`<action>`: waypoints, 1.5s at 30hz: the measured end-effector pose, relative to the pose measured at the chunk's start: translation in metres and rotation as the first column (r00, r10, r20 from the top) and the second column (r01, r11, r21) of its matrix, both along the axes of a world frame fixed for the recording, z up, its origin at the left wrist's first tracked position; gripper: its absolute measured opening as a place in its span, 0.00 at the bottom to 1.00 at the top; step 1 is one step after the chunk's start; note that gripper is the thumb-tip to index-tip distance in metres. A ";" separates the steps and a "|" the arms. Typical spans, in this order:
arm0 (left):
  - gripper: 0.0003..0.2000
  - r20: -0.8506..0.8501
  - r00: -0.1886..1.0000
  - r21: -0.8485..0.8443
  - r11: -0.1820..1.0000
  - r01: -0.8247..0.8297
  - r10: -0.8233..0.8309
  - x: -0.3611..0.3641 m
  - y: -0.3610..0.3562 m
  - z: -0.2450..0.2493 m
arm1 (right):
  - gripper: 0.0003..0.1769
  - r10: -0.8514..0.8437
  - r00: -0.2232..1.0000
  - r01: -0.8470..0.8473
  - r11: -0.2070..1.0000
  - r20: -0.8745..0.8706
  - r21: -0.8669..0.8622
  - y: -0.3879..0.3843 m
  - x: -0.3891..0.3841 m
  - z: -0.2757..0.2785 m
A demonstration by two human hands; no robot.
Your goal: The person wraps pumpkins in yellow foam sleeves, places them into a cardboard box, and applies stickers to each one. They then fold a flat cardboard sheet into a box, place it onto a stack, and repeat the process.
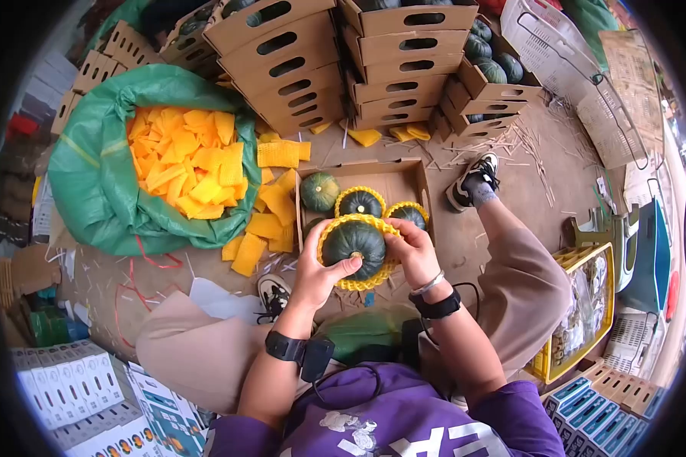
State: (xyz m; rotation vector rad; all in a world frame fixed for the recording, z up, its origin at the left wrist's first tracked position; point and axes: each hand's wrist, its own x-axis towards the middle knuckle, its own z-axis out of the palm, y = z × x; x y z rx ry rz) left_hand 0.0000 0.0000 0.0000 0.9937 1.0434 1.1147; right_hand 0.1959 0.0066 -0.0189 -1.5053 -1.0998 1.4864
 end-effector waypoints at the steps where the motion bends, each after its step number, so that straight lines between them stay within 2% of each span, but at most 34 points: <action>1: 0.37 0.047 0.998 -0.056 0.997 0.053 -0.050 -0.001 0.004 0.001 | 0.25 0.019 0.964 -0.021 1.000 -0.267 -0.004 -0.001 0.005 0.007; 2: 0.36 0.098 0.990 -0.114 0.987 0.109 -0.098 0.000 0.005 0.001 | 0.24 0.036 0.858 -0.045 0.999 -0.513 -0.006 -0.002 0.008 0.010; 3: 0.36 0.060 0.993 -0.196 0.975 0.107 -0.098 -0.014 -0.013 0.012 | 0.25 -0.037 0.685 -0.126 0.978 -0.728 -0.168 -0.024 -0.006 0.012; 5: 0.35 0.280 0.956 -0.358 0.913 0.194 -0.093 -0.004 -0.005 0.007 | 0.27 -0.009 0.466 -0.199 0.973 -0.884 -0.116 -0.018 -0.002 0.000; 7: 0.35 0.308 0.946 -0.360 0.909 0.213 -0.100 0.010 -0.004 -0.009 | 0.25 -0.005 0.458 -0.182 0.978 -0.889 -0.099 -0.013 0.003 -0.020; 9: 0.36 0.119 0.984 -0.262 0.951 0.163 -0.135 0.016 -0.002 -0.016 | 0.19 -0.088 0.359 -0.119 0.983 -0.929 -0.139 -0.008 -0.004 -0.034; 10: 0.43 -0.128 0.962 -0.158 0.962 0.221 -0.242 0.016 0.003 -0.022 | 0.17 -0.248 0.376 -0.053 0.956 -0.893 -0.288 -0.007 -0.006 -0.041; 11: 0.43 -0.128 0.958 -0.160 0.959 0.236 -0.257 0.017 0.002 -0.023 | 0.17 -0.292 0.378 -0.062 0.939 -0.879 -0.339 -0.006 -0.005 -0.054; 12: 0.48 -0.599 0.759 0.014 0.945 0.328 -0.255 0.022 0.003 0.000 | 0.16 -0.298 0.412 -0.067 0.932 -0.861 -0.355 -0.004 -0.002 -0.055; 13: 0.52 -0.913 0.400 0.132 0.868 0.478 -0.081 0.029 0.008 0.012 | 0.16 -0.299 0.449 -0.072 0.927 -0.842 -0.368 0.000 0.001 -0.052; 14: 0.53 -0.787 0.529 0.053 0.818 0.573 -0.319 0.037 0.015 0.005 | 0.17 -0.312 0.444 -0.082 0.919 -0.840 -0.385 0.007 -0.001 -0.050; 15: 0.46 -0.878 0.420 0.098 0.771 0.629 -0.231 0.044 0.025 0.000 | 0.19 -0.307 0.477 -0.055 0.925 -0.823 -0.377 0.014 0.002 -0.070; 17: 0.40 -0.667 0.704 0.168 0.870 0.463 -0.245 0.040 0.063 -0.031 | 0.22 -0.221 0.716 -0.014 0.944 -0.663 -0.330 0.035 0.021 -0.039; 18: 0.38 -0.561 0.798 0.172 0.912 0.373 -0.221 0.045 0.087 -0.043 | 0.25 -0.190 0.900 0.069 0.951 -0.392 -0.302 0.049 0.033 -0.034; 19: 0.37 -0.443 0.877 0.163 0.946 0.280 -0.183 0.054 0.111 -0.049 | 0.32 -0.011 0.994 0.031 0.980 0.105 -0.199 0.065 0.045 -0.036; 20: 0.36 -0.091 0.962 -0.040 0.966 0.256 -0.258 0.072 0.130 -0.049 | 0.36 0.232 0.813 -0.181 0.972 0.533 -0.148 0.071 0.050 -0.044; 21: 0.35 0.275 0.935 -0.243 0.925 0.292 -0.223 0.093 0.143 -0.049 | 0.40 0.363 0.406 -0.385 0.900 0.839 -0.204 0.074 0.052 -0.050; 22: 0.34 0.127 0.972 -0.191 0.956 0.222 -0.200 0.111 0.156 -0.073 | 0.45 0.608 0.197 -0.482 0.743 0.769 -0.464 0.080 0.054 -0.044; 23: 0.33 -0.020 0.987 -0.119 0.980 0.158 -0.162 0.128 0.168 -0.103 | 0.43 0.628 0.159 -0.473 0.726 0.762 -0.500 0.080 0.049 -0.048; 24: 0.33 -0.555 0.832 0.122 0.988 0.095 -0.012 0.139 0.172 -0.117 | 0.42 0.622 0.147 -0.461 0.731 0.769 -0.503 0.078 0.044 -0.050; 25: 0.33 -0.694 0.715 0.214 0.973 0.092 0.085 0.149 0.172 -0.120 | 0.41 0.618 0.133 -0.451 0.734 0.774 -0.508 0.075 0.039 -0.054; 27: 0.33 -0.818 0.545 0.316 0.935 0.161 0.183 0.161 0.165 -0.125 | 0.38 0.567 0.129 -0.400 0.780 0.813 -0.481 0.072 0.030 -0.068; 28: 0.31 -0.828 0.500 0.408 0.884 0.227 0.254 0.159 0.163 -0.129 | 0.36 0.557 0.121 -0.398 0.786 0.822 -0.474 0.068 0.034 -0.069; 29: 0.31 -0.833 0.500 0.394 0.889 0.235 0.237 0.160 0.160 -0.133 | 0.36 0.569 0.128 -0.393 0.781 0.813 -0.485 0.065 0.035 -0.071; 31: 0.30 -0.918 0.380 0.266 0.889 0.374 0.115 0.162 0.156 -0.128 | 0.33 0.547 0.182 -0.347 0.813 0.817 -0.468 0.066 0.036 -0.069; 32: 0.29 -0.941 0.336 0.209 0.862 0.463 0.047 0.161 0.157 -0.123 | 0.32 0.572 0.158 -0.365 0.791 0.805 -0.491 0.066 0.036 -0.070; 33: 0.29 -0.941 0.335 0.205 0.862 0.464 0.043 0.161 0.157 -0.122 | 0.32 0.576 0.160 -0.364 0.789 0.802 -0.494 0.065 0.036 -0.075; 35: 0.29 -0.949 0.303 0.123 0.778 0.616 -0.090 0.162 0.159 -0.116 | 0.35 0.611 0.169 -0.384 0.764 0.774 -0.519 0.064 0.035 -0.084; 36: 0.31 -0.963 0.242 0.066 0.766 0.640 -0.119 0.164 0.161 -0.114 | 0.35 0.609 0.166 -0.385 0.764 0.775 -0.518 0.063 0.036 -0.078; 39: 0.34 -0.970 0.180 -0.014 0.772 0.635 -0.165 0.163 0.156 -0.107 | 0.41 0.596 0.130 -0.401 0.762 0.792 -0.508 0.059 0.041 -0.061; 40: 0.36 -0.953 0.218 -0.015 0.749 0.663 -0.211 0.151 0.159 -0.113 | 0.45 0.594 0.182 -0.402 0.772 0.784 -0.492 0.058 0.044 -0.056; 41: 0.36 -0.885 0.355 0.026 0.730 0.683 -0.301 0.134 0.163 -0.114 | 0.49 0.591 0.229 -0.405 0.780 0.773 -0.476 0.058 0.047 -0.053; 43: 0.41 -0.929 0.226 -0.065 0.731 0.679 -0.293 0.095 0.159 -0.087 | 0.53 0.610 0.213 -0.418 0.763 0.763 -0.493 0.058 0.050 -0.048; 45: 0.53 -0.914 -0.018 -0.312 0.673 0.671 -0.406 0.072 0.146 -0.083 | 0.53 0.640 0.213 -0.425 0.741 0.738 -0.520 0.061 0.048 -0.049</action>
